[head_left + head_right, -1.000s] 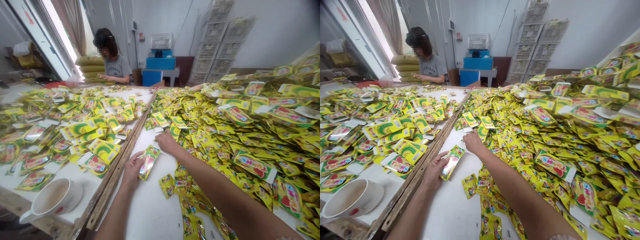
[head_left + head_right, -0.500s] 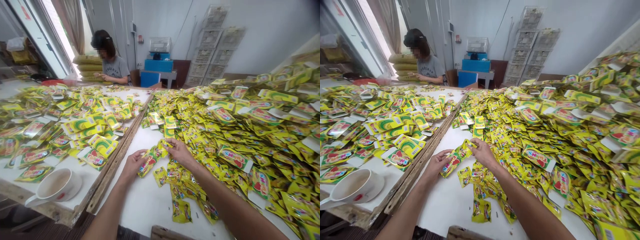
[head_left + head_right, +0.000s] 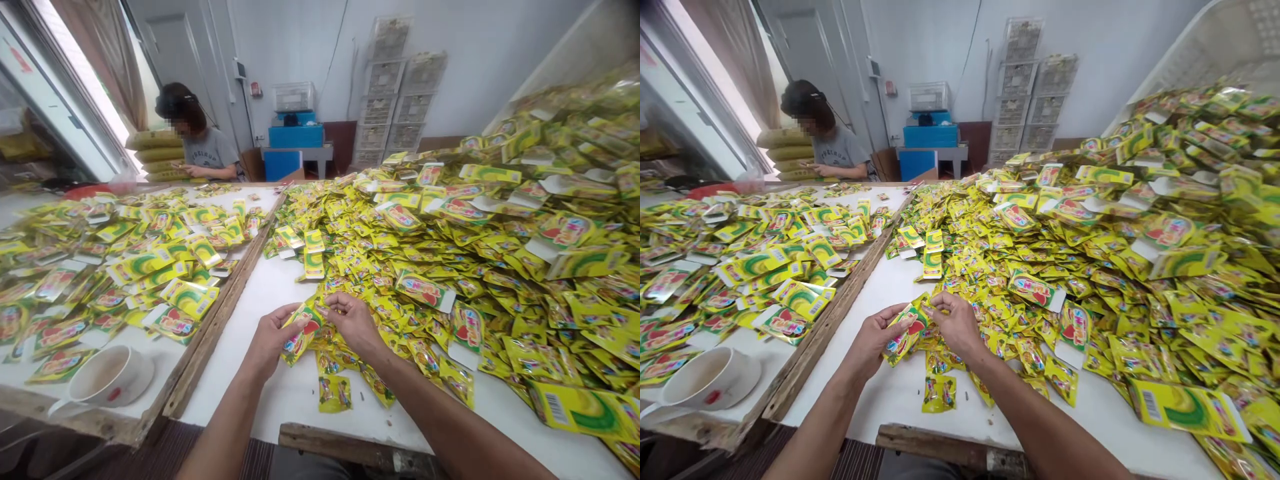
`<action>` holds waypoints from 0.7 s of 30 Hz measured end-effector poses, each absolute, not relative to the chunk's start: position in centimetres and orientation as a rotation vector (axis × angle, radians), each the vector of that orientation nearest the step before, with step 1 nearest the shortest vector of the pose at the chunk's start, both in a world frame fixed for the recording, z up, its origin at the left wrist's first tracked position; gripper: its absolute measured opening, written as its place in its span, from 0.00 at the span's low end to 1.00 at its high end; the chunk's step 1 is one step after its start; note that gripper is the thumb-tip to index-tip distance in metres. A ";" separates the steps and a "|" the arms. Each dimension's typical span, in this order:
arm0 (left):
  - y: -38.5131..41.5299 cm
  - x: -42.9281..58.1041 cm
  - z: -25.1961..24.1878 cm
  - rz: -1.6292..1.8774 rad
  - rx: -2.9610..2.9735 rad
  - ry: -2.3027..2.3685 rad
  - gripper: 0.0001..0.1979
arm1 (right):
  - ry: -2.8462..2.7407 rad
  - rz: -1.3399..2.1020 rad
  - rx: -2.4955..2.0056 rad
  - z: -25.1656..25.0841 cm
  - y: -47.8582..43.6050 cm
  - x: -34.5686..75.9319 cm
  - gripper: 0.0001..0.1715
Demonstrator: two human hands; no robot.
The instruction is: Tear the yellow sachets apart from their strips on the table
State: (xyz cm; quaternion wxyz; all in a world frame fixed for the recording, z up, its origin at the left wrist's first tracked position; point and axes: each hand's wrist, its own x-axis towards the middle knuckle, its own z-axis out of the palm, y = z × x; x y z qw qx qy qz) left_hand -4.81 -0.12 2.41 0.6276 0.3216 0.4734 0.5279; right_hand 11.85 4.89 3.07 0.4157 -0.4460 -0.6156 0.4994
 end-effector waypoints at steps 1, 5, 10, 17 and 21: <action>-0.2 -4.3 2.4 1.210 0.727 1.091 0.28 | -1.549 1.236 -1.134 3.1 4.8 12.2 0.13; -0.4 -2.9 2.3 1.204 0.685 1.110 0.27 | -1.651 0.982 -1.177 3.5 4.9 14.1 0.13; 0.0 -1.5 2.5 1.175 0.687 1.151 0.25 | -1.790 0.798 -1.230 3.8 4.8 15.8 0.04; 0.0 0.8 2.2 1.044 0.691 1.111 0.26 | -1.861 1.171 -1.084 3.6 2.9 16.7 0.11; 0.5 1.0 2.7 0.949 0.731 1.153 0.28 | -1.809 1.391 -1.053 3.9 1.8 17.4 0.18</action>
